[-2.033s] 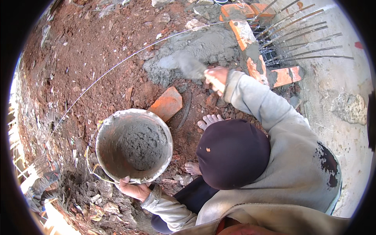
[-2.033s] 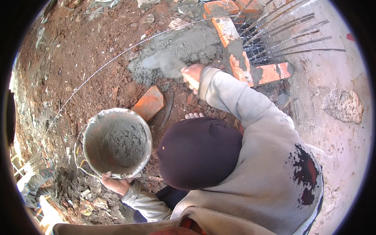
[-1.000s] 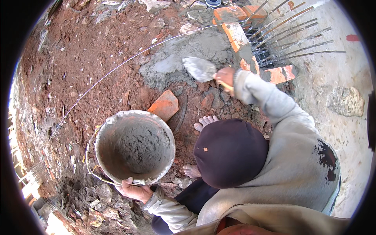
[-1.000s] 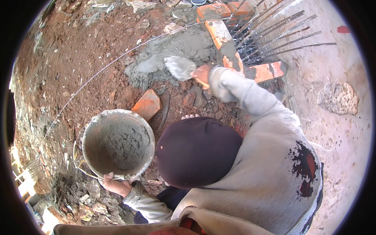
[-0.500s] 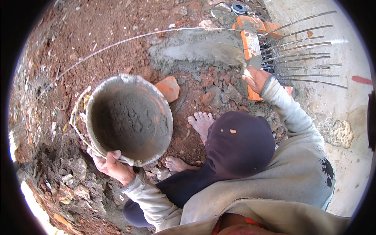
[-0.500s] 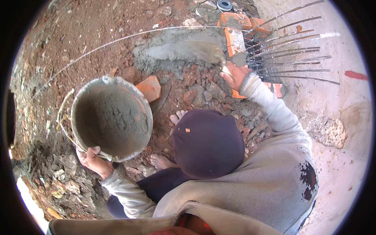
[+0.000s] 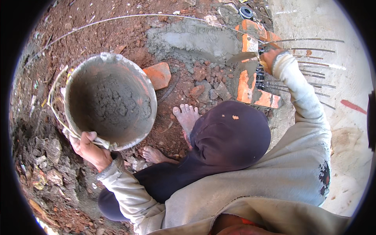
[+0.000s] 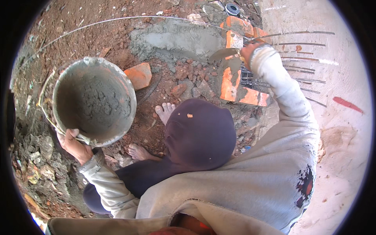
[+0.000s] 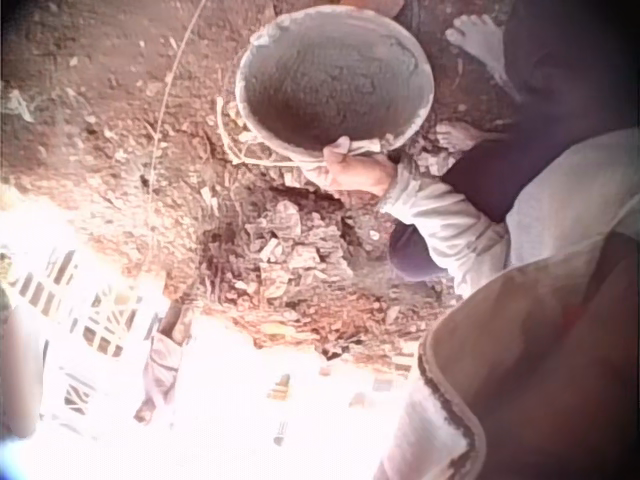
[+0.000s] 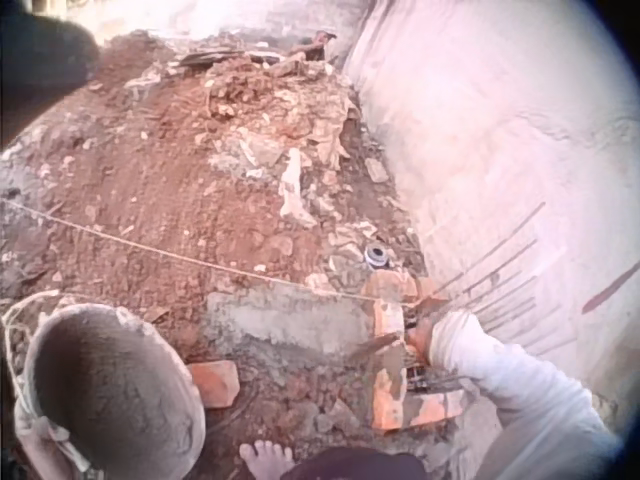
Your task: The person scoops cement from a bucket using a trowel and applies it to the ground and between bricks. The person spreads the cement to prepare the base for brick laying around a rebar structure.
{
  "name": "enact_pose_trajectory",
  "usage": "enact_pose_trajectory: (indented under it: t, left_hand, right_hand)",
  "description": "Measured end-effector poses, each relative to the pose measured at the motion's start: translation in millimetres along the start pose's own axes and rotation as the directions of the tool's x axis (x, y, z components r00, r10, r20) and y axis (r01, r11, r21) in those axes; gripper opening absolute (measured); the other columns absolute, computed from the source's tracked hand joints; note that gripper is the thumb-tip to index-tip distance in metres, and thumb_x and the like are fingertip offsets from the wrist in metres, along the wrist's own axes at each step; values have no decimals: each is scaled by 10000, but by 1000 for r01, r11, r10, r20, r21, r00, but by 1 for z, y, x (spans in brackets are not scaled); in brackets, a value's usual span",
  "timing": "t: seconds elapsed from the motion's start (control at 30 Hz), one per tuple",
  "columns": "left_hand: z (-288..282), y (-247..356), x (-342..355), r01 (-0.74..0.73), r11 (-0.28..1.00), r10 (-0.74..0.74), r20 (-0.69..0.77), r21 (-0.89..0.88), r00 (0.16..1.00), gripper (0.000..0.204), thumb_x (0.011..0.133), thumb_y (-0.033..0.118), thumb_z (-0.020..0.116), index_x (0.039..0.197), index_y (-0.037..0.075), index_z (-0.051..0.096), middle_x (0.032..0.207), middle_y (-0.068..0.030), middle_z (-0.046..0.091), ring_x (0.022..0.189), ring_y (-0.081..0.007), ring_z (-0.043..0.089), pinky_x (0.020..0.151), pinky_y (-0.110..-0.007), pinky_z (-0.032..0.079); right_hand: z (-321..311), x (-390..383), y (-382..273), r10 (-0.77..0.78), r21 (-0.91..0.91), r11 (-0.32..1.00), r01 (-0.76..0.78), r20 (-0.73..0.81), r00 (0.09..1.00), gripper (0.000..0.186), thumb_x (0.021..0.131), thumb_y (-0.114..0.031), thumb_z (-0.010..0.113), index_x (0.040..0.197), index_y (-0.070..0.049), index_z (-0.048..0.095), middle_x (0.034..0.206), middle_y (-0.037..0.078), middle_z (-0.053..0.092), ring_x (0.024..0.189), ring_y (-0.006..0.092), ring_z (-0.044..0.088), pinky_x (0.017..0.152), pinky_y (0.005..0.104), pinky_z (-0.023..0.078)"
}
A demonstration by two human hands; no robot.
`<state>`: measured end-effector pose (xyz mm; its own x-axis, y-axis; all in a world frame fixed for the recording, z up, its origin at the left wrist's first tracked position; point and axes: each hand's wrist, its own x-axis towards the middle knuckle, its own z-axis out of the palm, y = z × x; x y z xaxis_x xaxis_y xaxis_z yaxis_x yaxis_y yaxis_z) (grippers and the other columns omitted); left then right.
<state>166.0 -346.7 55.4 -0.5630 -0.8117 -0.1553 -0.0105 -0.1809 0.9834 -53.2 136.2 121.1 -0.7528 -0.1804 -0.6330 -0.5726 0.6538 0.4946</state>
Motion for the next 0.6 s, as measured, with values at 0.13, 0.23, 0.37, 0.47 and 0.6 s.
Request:
enact_pose_trajectory:
  t: [0.13,0.23,0.37,0.47,0.6]
  left_hand:
    - [1,-4,8,22,999,-20,73,-36,997,440,660,-137,462,1077,-35,556,879,-35,597,705,-131,567,672,-238,477]
    - [2,-10,5,-13,998,15,24,-59,1000,460,651,-155,459,1073,-29,592,808,15,555,625,-51,465,559,-183,380]
    - [0,-8,4,-5,999,7,52,-39,999,419,681,-153,455,1064,-32,573,828,-13,586,643,-78,531,593,-200,439]
    - [-8,-9,9,-14,999,16,32,-43,999,434,677,-151,457,1079,-36,574,819,-16,585,630,-76,520,582,-202,430]
    - [-1,-9,6,13,999,-11,41,-50,999,442,665,-140,459,1076,-32,578,785,0,559,599,-70,482,553,-202,402]
  right_hand:
    - [2,34,-11,-175,-164,977,137,-246,953,196,864,-171,544,1009,-90,648,924,134,687,905,311,677,731,446,544]
    - [-35,61,-45,-297,-309,927,214,-254,921,200,854,-157,545,1016,-100,647,950,139,682,896,296,680,717,446,546]
    - [-103,80,-88,-350,-205,935,290,-403,846,233,833,-180,581,1042,-107,651,963,142,679,908,304,684,738,434,553]
    - [-144,97,-126,-356,-348,881,320,-43,933,311,834,-239,607,1113,-106,645,982,136,687,921,331,679,760,423,556]
    - [-93,142,-97,-218,166,963,212,20,976,217,841,-307,643,927,-126,727,849,131,715,775,299,697,750,420,550]
